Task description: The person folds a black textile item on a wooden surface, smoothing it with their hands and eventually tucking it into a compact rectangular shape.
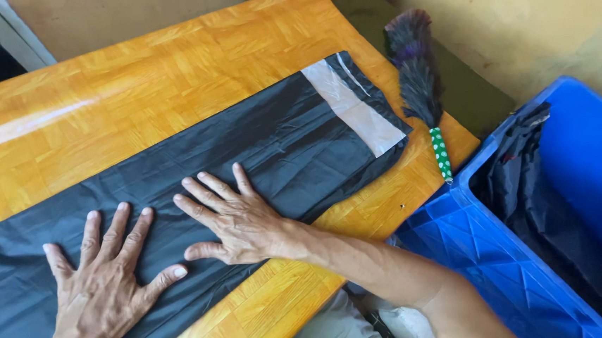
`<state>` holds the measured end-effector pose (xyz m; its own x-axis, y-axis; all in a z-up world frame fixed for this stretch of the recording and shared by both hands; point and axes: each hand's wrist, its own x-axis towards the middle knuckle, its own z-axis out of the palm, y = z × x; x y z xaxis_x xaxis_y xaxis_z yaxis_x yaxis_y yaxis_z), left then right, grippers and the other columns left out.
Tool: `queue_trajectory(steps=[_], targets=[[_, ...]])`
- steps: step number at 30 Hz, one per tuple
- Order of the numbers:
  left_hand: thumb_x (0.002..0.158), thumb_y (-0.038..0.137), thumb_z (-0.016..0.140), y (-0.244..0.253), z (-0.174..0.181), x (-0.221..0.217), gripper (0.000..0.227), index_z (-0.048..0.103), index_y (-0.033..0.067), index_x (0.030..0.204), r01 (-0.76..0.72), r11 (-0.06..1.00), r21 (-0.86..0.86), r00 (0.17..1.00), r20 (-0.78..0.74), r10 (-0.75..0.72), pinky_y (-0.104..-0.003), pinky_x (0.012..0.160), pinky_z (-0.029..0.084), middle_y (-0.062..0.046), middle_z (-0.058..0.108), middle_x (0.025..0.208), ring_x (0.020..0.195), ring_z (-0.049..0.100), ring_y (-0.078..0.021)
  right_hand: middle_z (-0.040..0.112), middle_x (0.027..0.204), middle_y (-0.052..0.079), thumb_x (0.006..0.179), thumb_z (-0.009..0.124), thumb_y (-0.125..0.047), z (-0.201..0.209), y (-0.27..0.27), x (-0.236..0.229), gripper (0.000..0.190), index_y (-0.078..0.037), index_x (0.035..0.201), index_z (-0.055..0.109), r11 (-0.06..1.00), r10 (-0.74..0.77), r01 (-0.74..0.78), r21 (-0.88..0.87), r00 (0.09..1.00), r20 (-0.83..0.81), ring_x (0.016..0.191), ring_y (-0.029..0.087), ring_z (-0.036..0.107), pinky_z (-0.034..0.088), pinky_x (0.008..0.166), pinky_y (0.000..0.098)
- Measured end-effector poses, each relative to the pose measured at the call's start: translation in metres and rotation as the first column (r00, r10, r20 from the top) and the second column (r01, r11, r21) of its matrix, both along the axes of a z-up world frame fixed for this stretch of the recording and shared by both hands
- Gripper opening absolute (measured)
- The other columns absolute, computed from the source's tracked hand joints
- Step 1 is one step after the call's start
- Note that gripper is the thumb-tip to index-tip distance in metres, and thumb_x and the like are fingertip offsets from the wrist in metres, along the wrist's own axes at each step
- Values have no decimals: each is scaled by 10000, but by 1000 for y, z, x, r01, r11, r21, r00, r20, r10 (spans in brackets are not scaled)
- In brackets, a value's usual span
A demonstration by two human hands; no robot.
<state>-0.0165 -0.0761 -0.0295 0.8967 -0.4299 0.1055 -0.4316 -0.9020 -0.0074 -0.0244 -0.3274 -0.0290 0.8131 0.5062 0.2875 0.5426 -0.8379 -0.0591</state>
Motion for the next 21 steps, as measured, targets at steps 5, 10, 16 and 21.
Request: queue_trajectory(steps=[5,10,16,21], targets=[[685,968,289,1,-6,0,1057,231,448,1604,-9,999,45,998,65,6,-737,1079,208,106,274,1680,1565,229,-271,273,1671,153,964,276,-731,8,-89,1,871,-125,1589,319,985,-125,122,-121,992,-23,1537,344,281,150,1164,733],[684,976,251,2,-14,2,1062,230,457,1611,-8,997,73,991,131,-1,-712,1084,226,109,295,1681,1565,264,-263,112,1700,159,977,132,-727,0,-194,6,867,-164,1638,133,936,-318,294,-195,942,-106,1559,358,160,47,1189,688],[678,1002,259,-1,-11,3,1067,207,467,1600,-35,995,98,998,59,29,-701,1076,189,119,249,1679,1566,207,-252,211,1665,227,1021,282,-625,-7,-265,14,807,-63,1600,244,853,-522,513,-96,843,-133,1536,384,191,60,1204,644],[687,960,344,-4,-1,0,1053,231,437,1594,-25,999,24,1000,-17,26,-763,1079,169,97,244,1680,1560,185,-289,156,1664,254,950,126,-715,19,-243,22,875,-159,1623,189,739,-655,668,-86,682,-326,1551,400,103,6,1179,680]])
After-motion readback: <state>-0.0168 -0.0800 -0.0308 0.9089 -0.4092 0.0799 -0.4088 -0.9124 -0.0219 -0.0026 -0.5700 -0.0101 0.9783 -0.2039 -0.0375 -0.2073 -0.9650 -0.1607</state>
